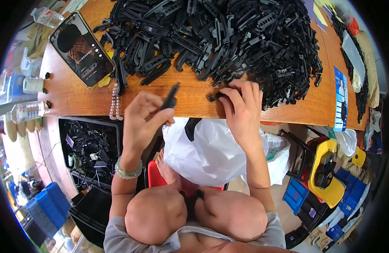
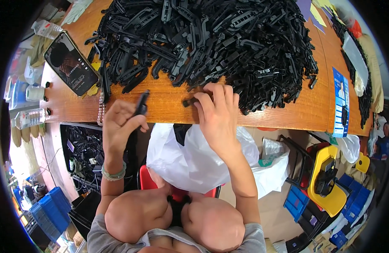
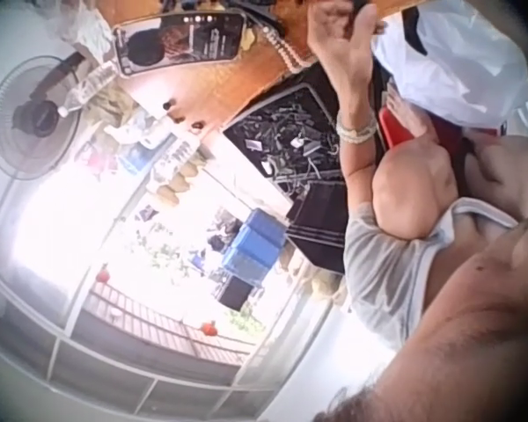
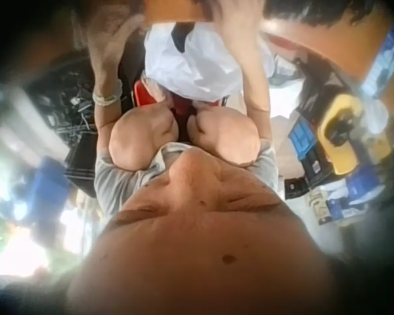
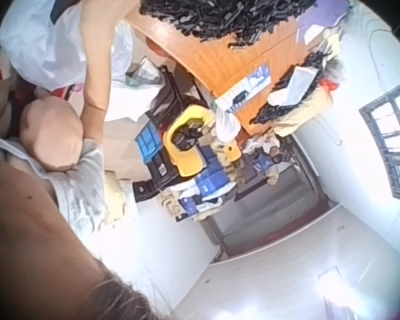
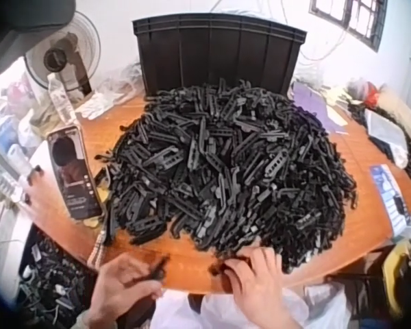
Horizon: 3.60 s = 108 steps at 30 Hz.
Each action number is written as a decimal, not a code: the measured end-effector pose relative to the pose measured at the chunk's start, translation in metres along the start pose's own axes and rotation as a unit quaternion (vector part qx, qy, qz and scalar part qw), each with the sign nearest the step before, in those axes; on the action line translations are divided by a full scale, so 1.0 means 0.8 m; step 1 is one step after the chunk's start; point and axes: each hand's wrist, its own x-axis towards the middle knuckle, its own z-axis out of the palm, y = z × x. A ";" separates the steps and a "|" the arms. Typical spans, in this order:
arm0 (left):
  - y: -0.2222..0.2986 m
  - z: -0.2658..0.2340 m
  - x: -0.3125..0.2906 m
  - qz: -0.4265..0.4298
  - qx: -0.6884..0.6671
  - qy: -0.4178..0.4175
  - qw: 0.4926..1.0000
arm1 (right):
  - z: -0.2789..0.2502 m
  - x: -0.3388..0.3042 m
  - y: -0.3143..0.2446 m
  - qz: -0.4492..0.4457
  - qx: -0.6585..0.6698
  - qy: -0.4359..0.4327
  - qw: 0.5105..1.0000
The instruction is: The person snaps together black plastic components by hand, then places the assembled components into a white plastic bag.
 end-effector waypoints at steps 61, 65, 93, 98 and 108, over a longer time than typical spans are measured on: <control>0.014 -0.002 0.078 0.332 0.542 0.108 0.764 | 0.007 0.011 0.004 0.017 -0.056 0.027 0.998; 0.005 0.007 0.063 0.340 0.566 0.097 0.745 | 0.016 -0.007 -0.007 0.011 0.003 0.017 1.000; -0.007 0.016 0.012 -0.022 -0.167 -0.049 0.984 | -0.003 -0.004 -0.002 -0.060 0.040 -0.010 0.997; -0.015 0.024 0.013 -0.073 -0.275 -0.095 0.954 | -0.023 -0.015 -0.009 0.092 0.447 0.001 0.890; -0.011 0.034 0.006 -0.122 -0.069 -0.196 0.970 | -0.033 -0.015 -0.019 -0.050 0.311 -0.021 0.949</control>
